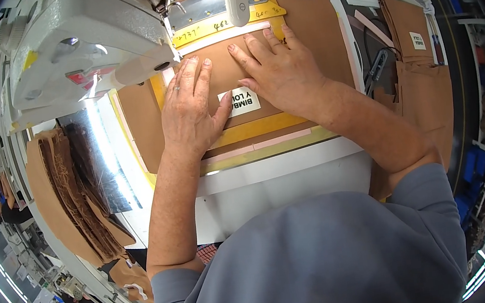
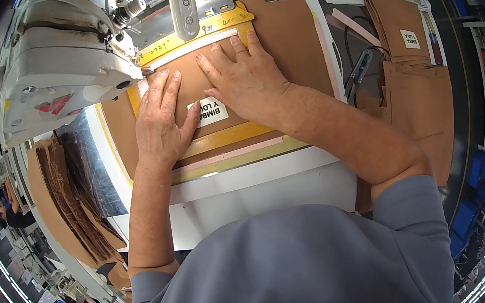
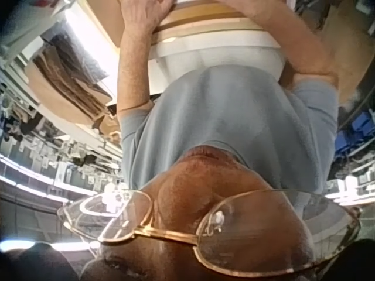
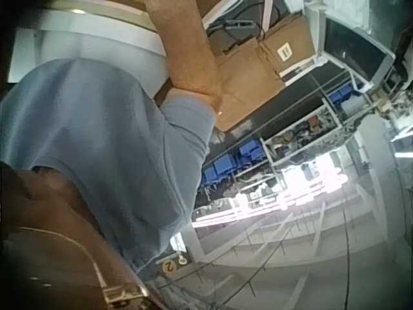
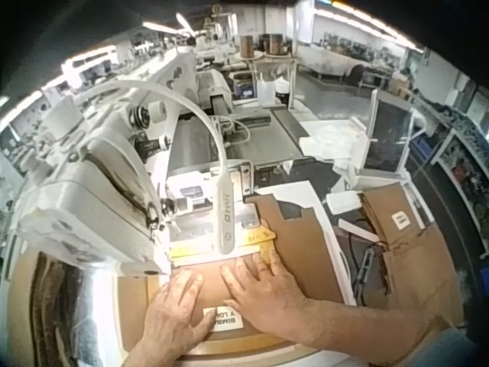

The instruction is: Aligning and sewing pieces of leather using an industrial sewing machine.

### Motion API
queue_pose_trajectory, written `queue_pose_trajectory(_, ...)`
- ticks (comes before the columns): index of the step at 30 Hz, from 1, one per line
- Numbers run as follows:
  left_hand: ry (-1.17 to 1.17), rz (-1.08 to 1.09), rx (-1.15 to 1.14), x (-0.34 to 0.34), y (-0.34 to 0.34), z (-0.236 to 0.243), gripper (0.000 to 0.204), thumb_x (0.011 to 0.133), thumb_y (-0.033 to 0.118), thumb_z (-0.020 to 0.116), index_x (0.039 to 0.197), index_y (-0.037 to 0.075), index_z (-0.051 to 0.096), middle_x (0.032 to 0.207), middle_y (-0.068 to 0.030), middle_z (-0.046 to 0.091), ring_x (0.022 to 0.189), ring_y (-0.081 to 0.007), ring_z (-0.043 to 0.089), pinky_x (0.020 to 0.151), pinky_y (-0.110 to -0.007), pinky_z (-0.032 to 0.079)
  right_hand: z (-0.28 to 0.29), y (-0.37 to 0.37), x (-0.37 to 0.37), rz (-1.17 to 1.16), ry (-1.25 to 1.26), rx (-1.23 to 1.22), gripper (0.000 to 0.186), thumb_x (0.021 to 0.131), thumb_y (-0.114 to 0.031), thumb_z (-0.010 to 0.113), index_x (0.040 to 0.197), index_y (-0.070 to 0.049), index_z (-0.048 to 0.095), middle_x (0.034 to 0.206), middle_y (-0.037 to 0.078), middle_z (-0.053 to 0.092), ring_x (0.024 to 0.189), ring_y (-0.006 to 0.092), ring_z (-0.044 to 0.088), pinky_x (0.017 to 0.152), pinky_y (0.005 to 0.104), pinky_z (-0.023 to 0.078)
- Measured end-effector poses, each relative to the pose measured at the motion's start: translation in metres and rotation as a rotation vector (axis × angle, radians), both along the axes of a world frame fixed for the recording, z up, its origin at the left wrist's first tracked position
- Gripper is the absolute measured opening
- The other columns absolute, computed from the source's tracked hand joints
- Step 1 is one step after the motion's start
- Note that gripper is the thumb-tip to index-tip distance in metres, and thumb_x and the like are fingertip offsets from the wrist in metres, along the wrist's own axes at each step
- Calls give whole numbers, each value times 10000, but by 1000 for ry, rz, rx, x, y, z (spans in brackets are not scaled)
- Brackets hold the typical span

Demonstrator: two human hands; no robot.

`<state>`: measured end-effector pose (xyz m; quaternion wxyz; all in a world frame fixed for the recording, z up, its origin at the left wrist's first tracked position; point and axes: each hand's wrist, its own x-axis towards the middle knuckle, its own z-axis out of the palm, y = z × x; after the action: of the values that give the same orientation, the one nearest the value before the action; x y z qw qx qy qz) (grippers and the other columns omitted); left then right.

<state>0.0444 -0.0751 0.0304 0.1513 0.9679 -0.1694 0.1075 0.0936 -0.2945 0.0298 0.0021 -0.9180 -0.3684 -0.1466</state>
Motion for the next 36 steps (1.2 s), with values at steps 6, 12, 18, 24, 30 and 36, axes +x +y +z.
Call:
queue_pose_trajectory(6, 18, 23, -6, -2, 8, 2, 585, 887, 289, 755, 1399, 44, 613, 1457, -181, 557, 1304, -373, 568, 1105, -459, 468, -1, 5, -2, 7, -30, -7, 621, 915, -498, 693, 1420, -146, 611, 1345, 97, 609, 1214, 318, 635, 1092, 529, 451)
queue_pose_trajectory(12, 19, 23, 16, -4, 18, 3, 584, 887, 277, 750, 1403, 45, 607, 1465, -175, 551, 1298, -367, 569, 1099, -455, 469, -3, 12, -2, 19, -52, -23, 619, 923, -510, 679, 1415, -140, 618, 1361, 82, 621, 1212, 305, 637, 1103, 513, 440)
queue_pose_trajectory(18, 11, 22, 8, -5, 27, 1, 589, 884, 266, 747, 1413, 54, 600, 1481, -174, 537, 1298, -370, 568, 1095, -456, 469, -2, 17, -3, 27, -49, -25, 613, 931, -517, 663, 1403, -127, 629, 1363, 67, 625, 1211, 272, 634, 1107, 483, 429)
queue_pose_trajectory(24, 35, 55, 32, -7, 35, 4, 576, 882, 251, 744, 1409, 64, 604, 1480, -180, 537, 1296, -377, 568, 1093, -457, 468, 3, 25, -2, 37, -14, -46, 614, 928, -506, 667, 1386, -98, 642, 1354, 49, 639, 1235, 233, 605, 1104, 433, 412)
queue_pose_trajectory(30, 47, 82, 68, -9, 43, 3, 593, 900, 339, 732, 1410, 67, 601, 1446, -165, 544, 1287, -367, 567, 1119, -485, 441, 3, 31, -2, 52, -7, -26, 612, 912, -496, 687, 1357, -76, 664, 1344, 36, 647, 1233, 211, 590, 1101, 407, 401)
queue_pose_trajectory(36, 56, 85, 112, -9, 48, 9, 629, 904, 292, 702, 1481, 101, 542, 1475, -160, 534, 1324, -311, 544, 1118, -463, 395, 1, 35, 2, 87, 71, 23, 605, 922, -483, 679, 1354, -60, 669, 1329, 27, 654, 1210, 197, 568, 1099, 434, 390)
